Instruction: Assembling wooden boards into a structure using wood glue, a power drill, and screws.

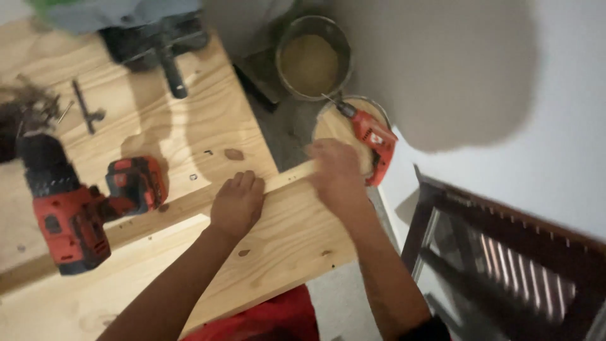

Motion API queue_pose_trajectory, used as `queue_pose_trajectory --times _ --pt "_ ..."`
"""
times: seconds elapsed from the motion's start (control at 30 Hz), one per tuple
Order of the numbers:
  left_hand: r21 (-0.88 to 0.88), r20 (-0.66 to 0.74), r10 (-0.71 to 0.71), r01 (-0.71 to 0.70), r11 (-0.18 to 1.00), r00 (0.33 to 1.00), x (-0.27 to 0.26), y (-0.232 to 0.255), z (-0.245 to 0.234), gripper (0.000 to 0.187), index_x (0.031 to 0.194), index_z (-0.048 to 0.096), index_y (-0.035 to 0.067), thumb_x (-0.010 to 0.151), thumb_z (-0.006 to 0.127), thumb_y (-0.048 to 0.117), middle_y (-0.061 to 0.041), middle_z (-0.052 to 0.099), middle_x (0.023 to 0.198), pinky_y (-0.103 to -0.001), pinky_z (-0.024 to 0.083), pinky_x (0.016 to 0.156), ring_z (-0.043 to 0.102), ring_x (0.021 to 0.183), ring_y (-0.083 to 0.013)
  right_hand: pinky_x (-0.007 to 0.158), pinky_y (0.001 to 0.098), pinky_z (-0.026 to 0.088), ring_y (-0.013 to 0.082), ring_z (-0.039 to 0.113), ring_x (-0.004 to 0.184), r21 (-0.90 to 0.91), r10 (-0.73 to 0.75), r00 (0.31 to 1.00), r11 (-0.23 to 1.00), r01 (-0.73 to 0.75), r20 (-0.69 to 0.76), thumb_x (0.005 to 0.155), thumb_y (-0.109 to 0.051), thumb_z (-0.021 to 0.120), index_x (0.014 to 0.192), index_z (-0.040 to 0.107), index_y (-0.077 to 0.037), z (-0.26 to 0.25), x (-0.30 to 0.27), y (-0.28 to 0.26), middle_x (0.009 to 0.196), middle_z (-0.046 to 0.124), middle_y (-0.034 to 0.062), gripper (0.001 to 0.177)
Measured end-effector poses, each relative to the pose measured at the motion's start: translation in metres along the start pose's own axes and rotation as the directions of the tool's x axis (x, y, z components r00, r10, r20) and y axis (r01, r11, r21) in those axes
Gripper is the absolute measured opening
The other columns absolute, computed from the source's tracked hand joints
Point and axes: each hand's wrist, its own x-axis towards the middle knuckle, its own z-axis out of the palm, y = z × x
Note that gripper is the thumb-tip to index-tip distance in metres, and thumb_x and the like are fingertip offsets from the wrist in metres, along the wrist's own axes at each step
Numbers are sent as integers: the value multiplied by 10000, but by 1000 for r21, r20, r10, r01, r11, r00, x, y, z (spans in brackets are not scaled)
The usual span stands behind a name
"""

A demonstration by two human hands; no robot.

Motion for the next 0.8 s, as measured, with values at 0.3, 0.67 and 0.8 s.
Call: queue_pose_trajectory --times 0.3,0.67,0.8 --pt "-35 -99 -70 67 997 993 -1 14 -14 196 984 582 93 890 599 264 -73 490 906 -414 508 709 593 881 -301 1013 395 522 286 624 1210 -117 -27 932 990 74 363 899 -246 682 1210 663 -176 12 -2 69 1185 644 52 319" --pt "-85 -79 -81 74 994 994 5 15 -27 128 934 583 89 962 501 183 -86 487 859 -411 488 679 590 837 -302 1063 453 506 349 628 1193 -109 -202 911 960 256 360 977 -109 565 1195 641 -39 6 16 61 1155 627 141 242" --pt "-113 -112 -92 79 990 989 9 11 -36 109 893 587 105 943 518 173 -73 478 830 -423 478 647 584 800 -304 1078 526 459 377 562 1309 -212 -170 922 944 254 348 963 -161 615 1244 652 -85 -5 29 39 1268 622 137 293"
